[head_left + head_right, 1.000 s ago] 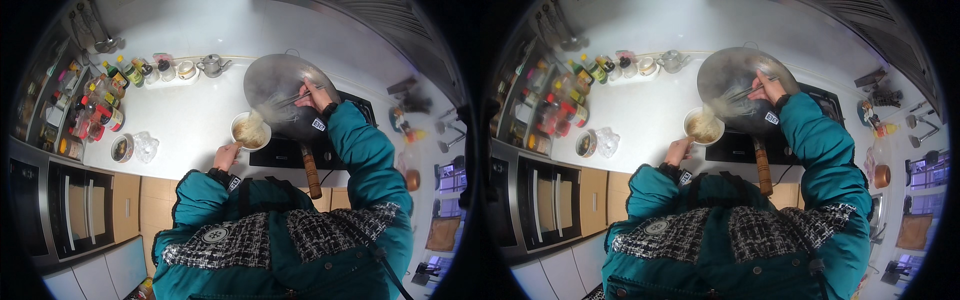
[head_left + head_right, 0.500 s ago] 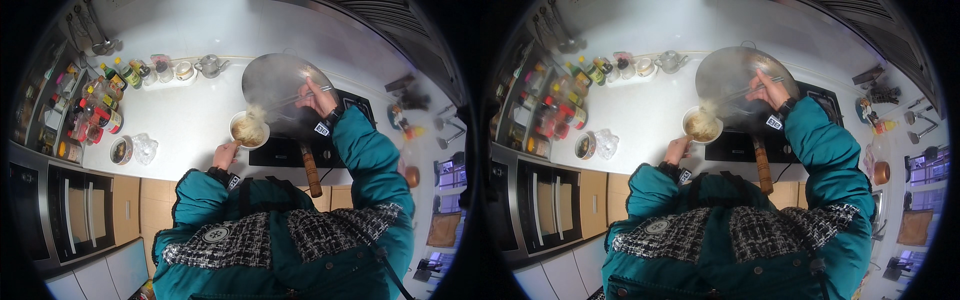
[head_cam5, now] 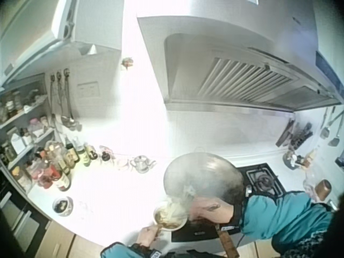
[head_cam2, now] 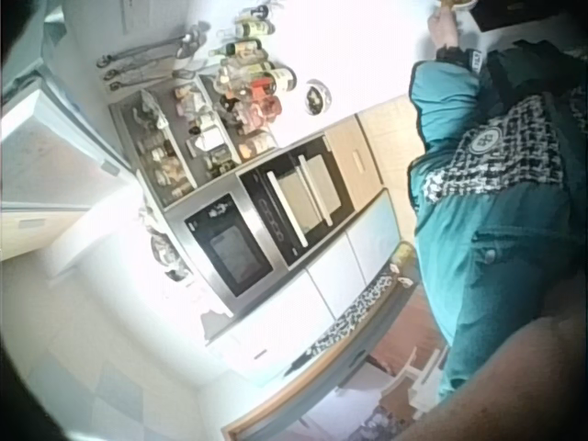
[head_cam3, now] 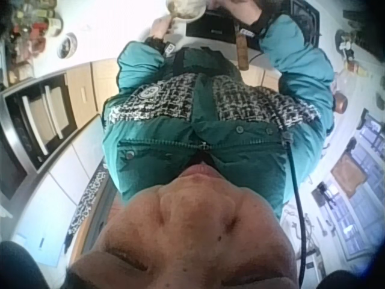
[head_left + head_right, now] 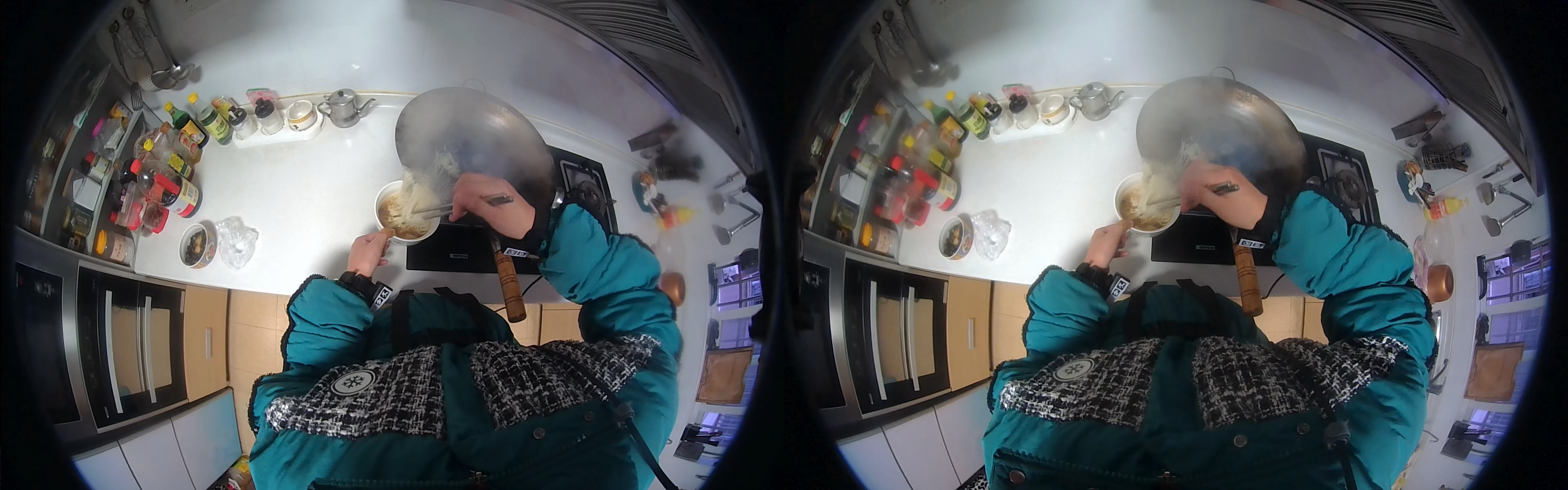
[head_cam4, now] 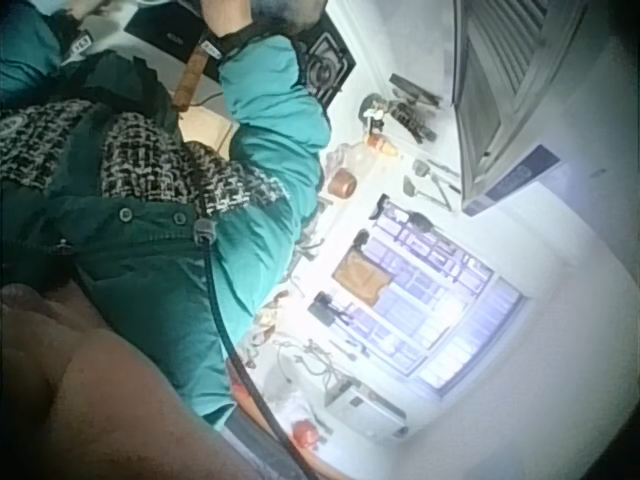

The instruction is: The person stirs noodles boiling in a wok with a ladle, then transfers the noodles into a bowl containing broth. The person carries the bowl to a dining table and places it down.

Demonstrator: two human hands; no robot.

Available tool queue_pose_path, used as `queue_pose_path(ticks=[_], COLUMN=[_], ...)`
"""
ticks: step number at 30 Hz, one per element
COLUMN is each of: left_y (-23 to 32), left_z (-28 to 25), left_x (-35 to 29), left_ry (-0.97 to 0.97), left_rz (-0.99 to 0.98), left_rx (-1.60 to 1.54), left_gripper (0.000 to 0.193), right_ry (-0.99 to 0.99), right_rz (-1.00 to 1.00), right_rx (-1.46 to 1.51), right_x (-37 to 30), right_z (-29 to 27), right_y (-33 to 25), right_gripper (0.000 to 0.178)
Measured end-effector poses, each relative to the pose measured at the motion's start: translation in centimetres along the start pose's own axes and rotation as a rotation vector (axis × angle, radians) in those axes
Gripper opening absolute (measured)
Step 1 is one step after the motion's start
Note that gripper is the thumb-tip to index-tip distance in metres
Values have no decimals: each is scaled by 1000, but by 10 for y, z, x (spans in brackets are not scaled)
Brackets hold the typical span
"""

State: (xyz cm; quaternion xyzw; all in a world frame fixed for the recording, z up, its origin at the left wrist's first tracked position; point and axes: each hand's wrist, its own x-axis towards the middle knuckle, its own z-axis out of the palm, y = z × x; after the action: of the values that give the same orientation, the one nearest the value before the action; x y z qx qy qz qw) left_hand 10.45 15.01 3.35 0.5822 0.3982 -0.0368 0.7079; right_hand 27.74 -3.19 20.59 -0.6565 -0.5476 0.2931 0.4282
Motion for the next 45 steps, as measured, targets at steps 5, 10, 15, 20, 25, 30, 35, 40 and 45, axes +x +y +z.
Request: queue_pose_path(ticks=[5,10,15,20,25,30,35,40,45], left_y=[-2,-5,-5,-3,-5,-5,-9,-12,-11], left_z=[0,-1,-1,0,0,1,1,0,0], left_x=[1,2,1,-2,-2,-2,2,6,4], left_ry=[-18,-20,-17,-35,-43,-27,-10,-26,-26], left_rz=[-29,-27,-18,-15,-28,-12,-8,-22,-23], left_rx=[-31,-46,-39,-40,-53,-39,-52,-63,-78], left_gripper=[38,37,36,33,31,32,33,32,31], right_ry=[-69,112,315,265,135,196,205,258,211], right_rz=[-106,43,273,310,276,299,270,235,214], right_rx=[-201,159,207,202,59,186,261,396,394], right_x=[-3,-8,3,14,38,48,32,9,-2], right_z=[5,-22,-59,-53,-52,-51,-59,-55,-35], right_y=[-22,-26,5,37,51,67,56,25,3], right_gripper=[8,24,24,20,20,22,30,35,35])
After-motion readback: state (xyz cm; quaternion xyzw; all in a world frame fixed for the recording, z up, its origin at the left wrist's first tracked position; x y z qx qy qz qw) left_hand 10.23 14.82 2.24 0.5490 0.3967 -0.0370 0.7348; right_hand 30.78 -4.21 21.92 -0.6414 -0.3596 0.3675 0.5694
